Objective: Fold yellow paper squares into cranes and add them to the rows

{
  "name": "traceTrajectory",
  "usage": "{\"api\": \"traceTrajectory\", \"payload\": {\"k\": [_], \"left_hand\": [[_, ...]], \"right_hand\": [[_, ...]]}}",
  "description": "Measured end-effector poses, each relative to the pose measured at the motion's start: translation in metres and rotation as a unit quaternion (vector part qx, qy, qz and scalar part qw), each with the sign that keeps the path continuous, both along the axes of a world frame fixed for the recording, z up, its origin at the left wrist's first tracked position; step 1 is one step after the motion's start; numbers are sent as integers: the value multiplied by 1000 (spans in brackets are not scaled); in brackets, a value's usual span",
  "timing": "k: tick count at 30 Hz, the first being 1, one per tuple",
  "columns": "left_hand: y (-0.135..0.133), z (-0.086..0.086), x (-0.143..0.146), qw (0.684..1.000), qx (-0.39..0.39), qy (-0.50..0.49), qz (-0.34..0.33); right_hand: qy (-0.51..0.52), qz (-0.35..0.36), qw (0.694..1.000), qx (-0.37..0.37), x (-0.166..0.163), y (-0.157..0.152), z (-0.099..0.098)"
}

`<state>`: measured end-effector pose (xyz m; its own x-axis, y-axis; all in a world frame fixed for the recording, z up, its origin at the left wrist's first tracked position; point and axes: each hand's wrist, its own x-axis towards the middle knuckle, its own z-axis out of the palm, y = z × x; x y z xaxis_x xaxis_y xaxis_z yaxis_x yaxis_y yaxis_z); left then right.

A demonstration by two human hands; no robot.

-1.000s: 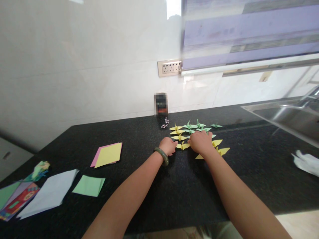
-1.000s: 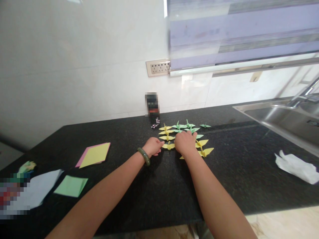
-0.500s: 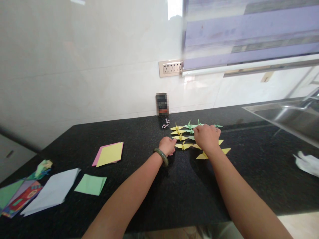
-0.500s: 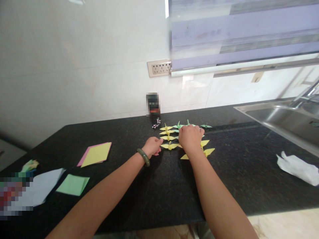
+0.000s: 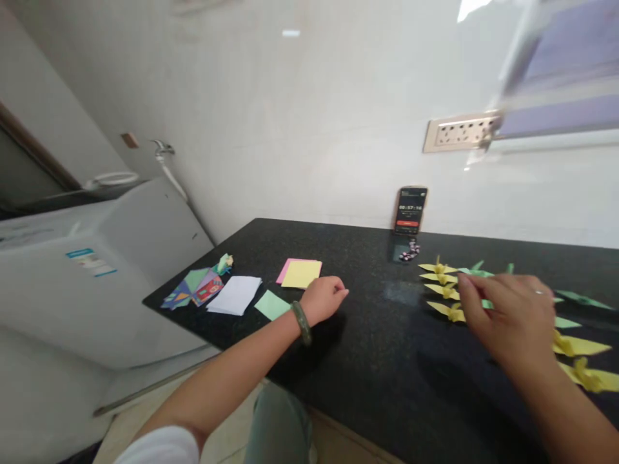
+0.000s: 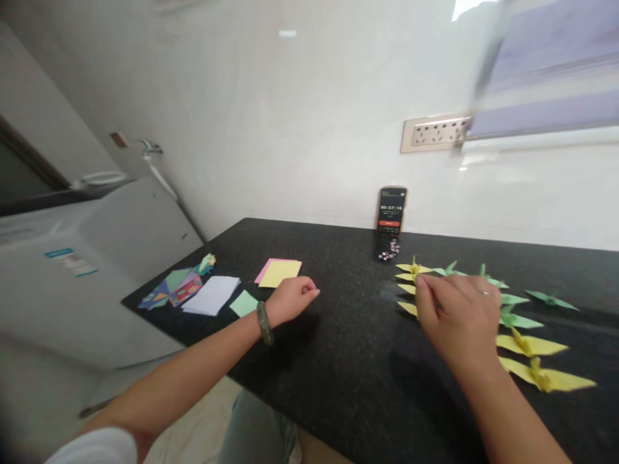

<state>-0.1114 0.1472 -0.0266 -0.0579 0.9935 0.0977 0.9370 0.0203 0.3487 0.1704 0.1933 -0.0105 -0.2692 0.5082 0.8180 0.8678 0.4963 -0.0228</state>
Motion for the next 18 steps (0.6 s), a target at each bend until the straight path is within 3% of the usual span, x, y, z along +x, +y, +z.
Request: {"api": "traceTrajectory", "payload": {"k": [4, 7, 11, 18], "left_hand": [[1, 9, -69, 997, -12, 56, 44], [10, 9, -102, 996, -26, 82, 25], [18, 2, -119, 993, -63, 96, -28], [20, 2, -129, 987, -103, 100, -72]], "right_hand": [[-23, 119, 993, 14, -19, -10, -5], [-45, 180, 982, -27, -29, -16, -10], [-55, 217, 972, -68, -34, -19, -15], [-48, 217, 972, -82, -32, -17, -17]]}}
